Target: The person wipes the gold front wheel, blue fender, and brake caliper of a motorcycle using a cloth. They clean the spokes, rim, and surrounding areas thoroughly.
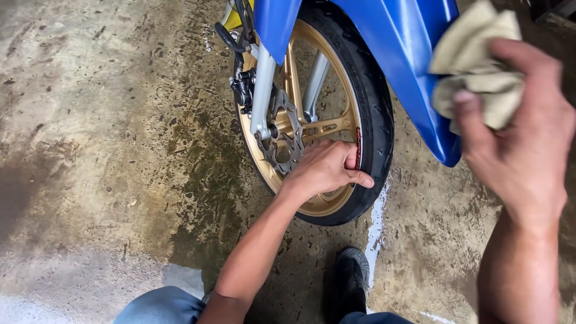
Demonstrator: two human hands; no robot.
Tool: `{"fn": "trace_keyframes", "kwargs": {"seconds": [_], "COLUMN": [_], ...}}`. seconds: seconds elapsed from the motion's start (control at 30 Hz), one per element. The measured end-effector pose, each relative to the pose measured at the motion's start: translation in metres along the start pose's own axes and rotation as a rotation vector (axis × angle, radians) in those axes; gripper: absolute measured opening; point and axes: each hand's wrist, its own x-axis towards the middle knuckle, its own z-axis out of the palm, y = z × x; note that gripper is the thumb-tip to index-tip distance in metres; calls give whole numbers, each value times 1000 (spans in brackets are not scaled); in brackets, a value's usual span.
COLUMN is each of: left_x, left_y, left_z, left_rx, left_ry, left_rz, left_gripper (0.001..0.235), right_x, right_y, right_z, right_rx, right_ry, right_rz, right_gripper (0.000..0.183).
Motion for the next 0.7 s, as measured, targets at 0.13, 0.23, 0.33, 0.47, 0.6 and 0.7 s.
{"fn": "trace_keyframes", "kwargs": {"seconds": [0.13,0.23,0.33,0.47,0.6,0.7], "left_x": [0,-5,-4,-4,-13,-15], "left_y": [-4,1,-11,-39,-50,-53], "left_z": [2,-15,-17,-35,-44,-44], "left_rx": [-39,-43,-87,-257,-497,-770], "left_ry": [37,-70,-147,1,62,242], "left_rz": [97,65,97,340,214,152], "left_gripper": [41,38,38,25,13,9], "right_x": [23,11,-32,-83,-76,-34], "right_y": [5,3,2,-10,-17,-1], "right_z": [28,31,20,32,91,149], "right_rx": [-517,-767,-855,-917,-805,-855], "right_ry": [-24,-104,-217,-159,-29,-41], "right_rz": [-332,-376,-296,-163,-185,-234], "right_gripper": [44,59,67,58,63,44]}}
